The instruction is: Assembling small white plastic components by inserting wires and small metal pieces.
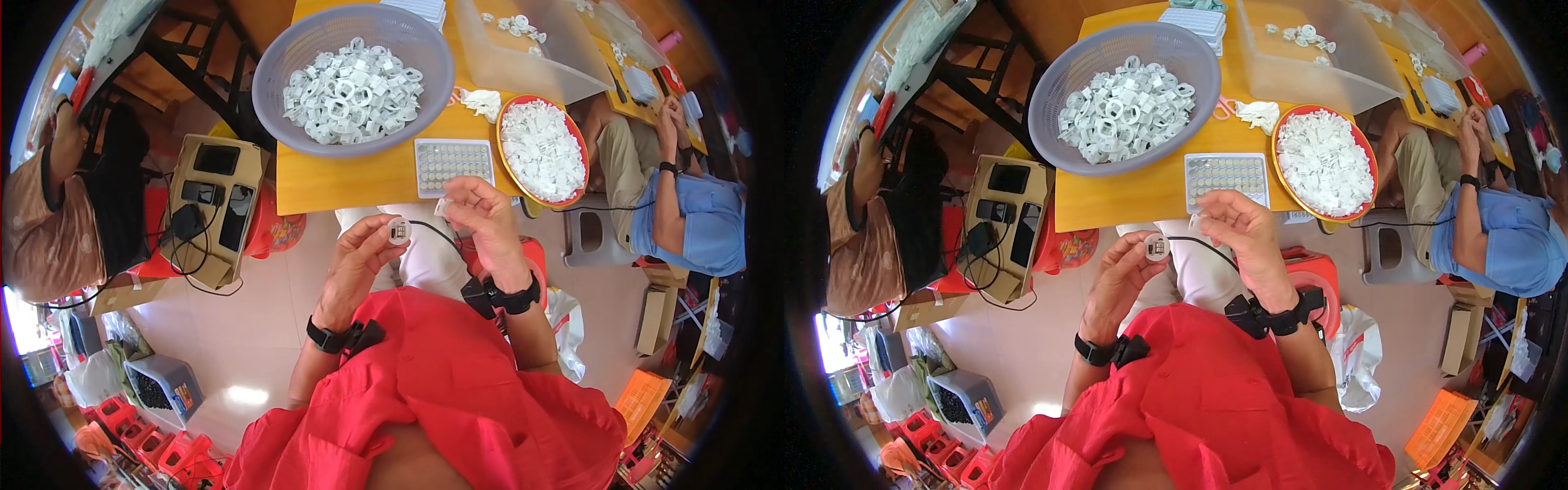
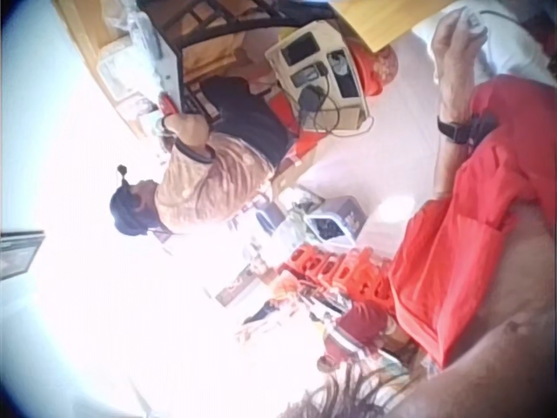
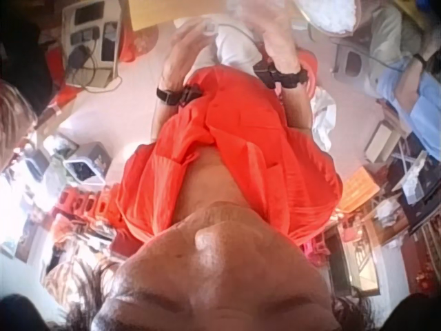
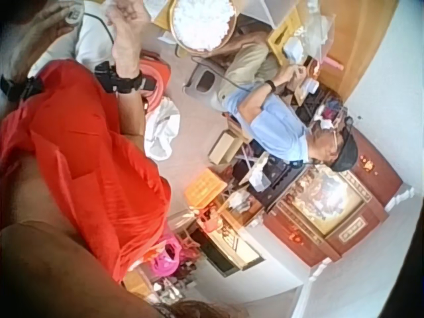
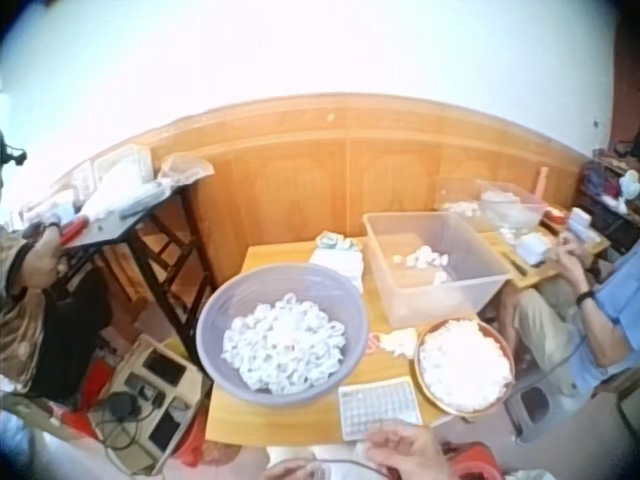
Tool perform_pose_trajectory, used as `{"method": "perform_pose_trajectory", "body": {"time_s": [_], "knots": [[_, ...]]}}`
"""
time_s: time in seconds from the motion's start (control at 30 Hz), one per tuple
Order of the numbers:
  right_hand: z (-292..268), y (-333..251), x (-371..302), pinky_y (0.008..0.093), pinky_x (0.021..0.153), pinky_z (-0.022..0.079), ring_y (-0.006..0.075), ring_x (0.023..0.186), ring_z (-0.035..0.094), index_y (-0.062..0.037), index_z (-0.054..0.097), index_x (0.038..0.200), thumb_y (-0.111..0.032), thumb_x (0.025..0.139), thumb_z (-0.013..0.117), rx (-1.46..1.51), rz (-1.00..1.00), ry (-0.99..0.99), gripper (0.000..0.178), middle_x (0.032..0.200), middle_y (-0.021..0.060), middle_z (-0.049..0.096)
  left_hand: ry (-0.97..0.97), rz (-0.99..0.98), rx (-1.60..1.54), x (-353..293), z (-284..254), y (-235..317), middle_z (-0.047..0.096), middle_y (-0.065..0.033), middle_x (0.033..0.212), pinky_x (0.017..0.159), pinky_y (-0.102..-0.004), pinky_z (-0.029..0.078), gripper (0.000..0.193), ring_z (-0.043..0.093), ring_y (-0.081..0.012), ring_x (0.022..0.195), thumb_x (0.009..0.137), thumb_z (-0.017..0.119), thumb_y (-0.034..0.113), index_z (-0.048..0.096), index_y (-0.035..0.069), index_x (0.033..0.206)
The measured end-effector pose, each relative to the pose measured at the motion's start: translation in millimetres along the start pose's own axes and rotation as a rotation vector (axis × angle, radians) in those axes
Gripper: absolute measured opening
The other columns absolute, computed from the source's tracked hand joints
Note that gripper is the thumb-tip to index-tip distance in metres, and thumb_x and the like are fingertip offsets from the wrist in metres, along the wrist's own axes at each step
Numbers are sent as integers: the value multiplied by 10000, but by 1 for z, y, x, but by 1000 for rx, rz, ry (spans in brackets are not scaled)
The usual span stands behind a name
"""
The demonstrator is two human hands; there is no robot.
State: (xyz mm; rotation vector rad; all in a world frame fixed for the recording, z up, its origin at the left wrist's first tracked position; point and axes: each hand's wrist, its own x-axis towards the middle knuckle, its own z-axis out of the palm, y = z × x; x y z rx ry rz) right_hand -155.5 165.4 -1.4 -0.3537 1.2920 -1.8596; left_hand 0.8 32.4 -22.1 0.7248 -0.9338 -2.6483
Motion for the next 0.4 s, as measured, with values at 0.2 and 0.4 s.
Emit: {"method": "perform_pose_trajectory", "body": {"time_s": [0.2, 0.4], "knots": [[16, -3, -6, 186, 592, 402, 45, 699, 528, 1, 617, 948, -2, 787, 628, -149, -24, -75, 161, 808, 8, 607, -48, 1, -12, 0, 3, 2, 609, -95, 1005, 796, -286, 524, 204, 610, -181, 908, 885, 541, 102, 573, -6, 1055], [25, 0, -14, 187, 641, 442, 72, 712, 550, -26, 641, 891, -7, 804, 612, -486, -231, -66, 94, 904, 53, 596, -107, -5, 50, 1, 3, 1, 583, -79, 1055, 848, -319, 501, 202, 577, -169, 973, 900, 511, 114, 552, 22, 1075]]}}
